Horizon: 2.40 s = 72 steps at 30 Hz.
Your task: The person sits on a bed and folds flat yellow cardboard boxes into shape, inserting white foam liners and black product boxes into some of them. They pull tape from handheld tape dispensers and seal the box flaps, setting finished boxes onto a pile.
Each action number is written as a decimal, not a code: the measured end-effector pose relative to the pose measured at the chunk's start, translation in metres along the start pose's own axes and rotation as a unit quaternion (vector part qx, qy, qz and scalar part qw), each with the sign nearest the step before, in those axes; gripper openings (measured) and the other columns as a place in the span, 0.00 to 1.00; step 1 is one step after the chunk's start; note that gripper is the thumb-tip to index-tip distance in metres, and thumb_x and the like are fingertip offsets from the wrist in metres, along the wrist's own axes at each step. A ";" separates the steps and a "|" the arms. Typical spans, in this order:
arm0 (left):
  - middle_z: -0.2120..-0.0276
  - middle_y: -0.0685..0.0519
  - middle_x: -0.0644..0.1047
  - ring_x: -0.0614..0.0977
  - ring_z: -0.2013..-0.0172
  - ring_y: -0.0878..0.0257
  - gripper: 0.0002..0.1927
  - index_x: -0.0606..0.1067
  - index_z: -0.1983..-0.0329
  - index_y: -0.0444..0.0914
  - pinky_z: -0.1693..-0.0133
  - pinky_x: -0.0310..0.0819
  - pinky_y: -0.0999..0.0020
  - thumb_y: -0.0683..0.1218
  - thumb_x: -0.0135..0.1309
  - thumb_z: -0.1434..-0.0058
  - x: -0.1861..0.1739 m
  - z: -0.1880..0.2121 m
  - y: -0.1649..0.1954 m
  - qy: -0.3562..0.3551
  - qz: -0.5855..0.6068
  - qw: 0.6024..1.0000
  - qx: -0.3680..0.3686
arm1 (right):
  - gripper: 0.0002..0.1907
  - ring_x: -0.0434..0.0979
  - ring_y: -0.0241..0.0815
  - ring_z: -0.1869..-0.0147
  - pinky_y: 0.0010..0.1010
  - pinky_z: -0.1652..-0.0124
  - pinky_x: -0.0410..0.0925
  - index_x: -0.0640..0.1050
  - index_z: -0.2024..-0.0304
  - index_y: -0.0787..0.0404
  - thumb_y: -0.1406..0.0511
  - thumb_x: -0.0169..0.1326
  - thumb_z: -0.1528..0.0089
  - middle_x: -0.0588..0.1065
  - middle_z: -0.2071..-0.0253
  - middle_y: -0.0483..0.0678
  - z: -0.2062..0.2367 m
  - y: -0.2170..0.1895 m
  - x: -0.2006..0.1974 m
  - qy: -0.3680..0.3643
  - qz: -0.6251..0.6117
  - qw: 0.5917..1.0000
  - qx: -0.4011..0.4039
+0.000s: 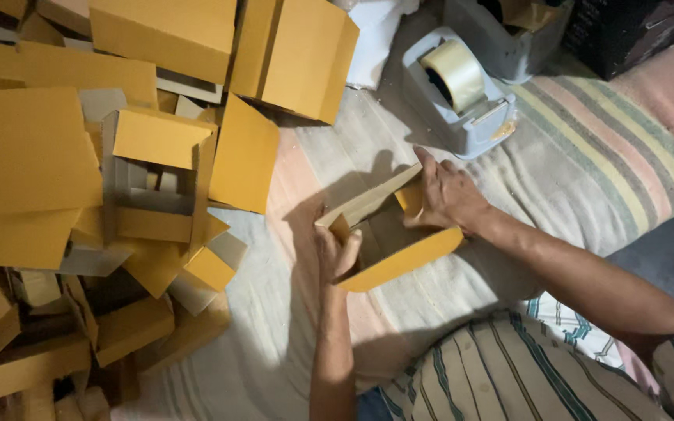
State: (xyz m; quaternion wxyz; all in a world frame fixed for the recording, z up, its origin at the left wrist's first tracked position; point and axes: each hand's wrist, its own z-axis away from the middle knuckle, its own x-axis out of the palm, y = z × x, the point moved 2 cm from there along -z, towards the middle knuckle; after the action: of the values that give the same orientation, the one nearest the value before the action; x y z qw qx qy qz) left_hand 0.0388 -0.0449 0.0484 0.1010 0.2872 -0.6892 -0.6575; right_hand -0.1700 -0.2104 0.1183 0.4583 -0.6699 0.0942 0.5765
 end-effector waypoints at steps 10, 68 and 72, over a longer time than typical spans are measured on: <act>0.28 0.37 0.62 0.61 0.27 0.47 0.45 0.51 0.21 0.34 0.27 0.49 0.53 0.51 0.49 0.41 -0.003 0.010 -0.001 -0.025 0.454 0.890 0.045 | 0.48 0.44 0.54 0.18 0.42 0.27 0.44 0.42 0.22 0.49 0.47 0.42 0.40 0.46 0.21 0.57 0.026 0.001 -0.033 -0.089 -0.326 0.941 -0.017; 0.40 0.46 0.68 0.70 0.42 0.56 0.32 0.66 0.30 0.37 0.38 0.64 0.59 0.53 0.54 0.35 0.056 -0.003 -0.012 -0.022 0.526 0.844 -0.099 | 0.20 0.86 0.46 0.52 0.35 0.51 0.75 0.76 0.42 0.67 0.71 0.35 0.28 0.79 0.49 0.58 0.062 0.047 -0.239 0.085 -0.153 0.971 -0.161; 0.41 0.46 0.69 0.71 0.43 0.56 0.31 0.67 0.31 0.37 0.38 0.65 0.59 0.53 0.55 0.35 0.056 -0.012 -0.009 -0.017 0.523 0.847 -0.095 | 0.21 0.81 0.47 0.58 0.34 0.58 0.74 0.76 0.41 0.68 0.71 0.39 0.32 0.73 0.51 0.57 0.061 0.030 -0.227 0.068 0.019 0.979 -0.191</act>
State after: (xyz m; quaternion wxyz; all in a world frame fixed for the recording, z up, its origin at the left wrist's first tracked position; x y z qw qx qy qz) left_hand 0.0021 -0.0843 0.0281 0.4447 -0.1380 -0.6733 -0.5743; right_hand -0.3044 -0.2745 0.3034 0.3030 -0.7808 0.0262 0.5457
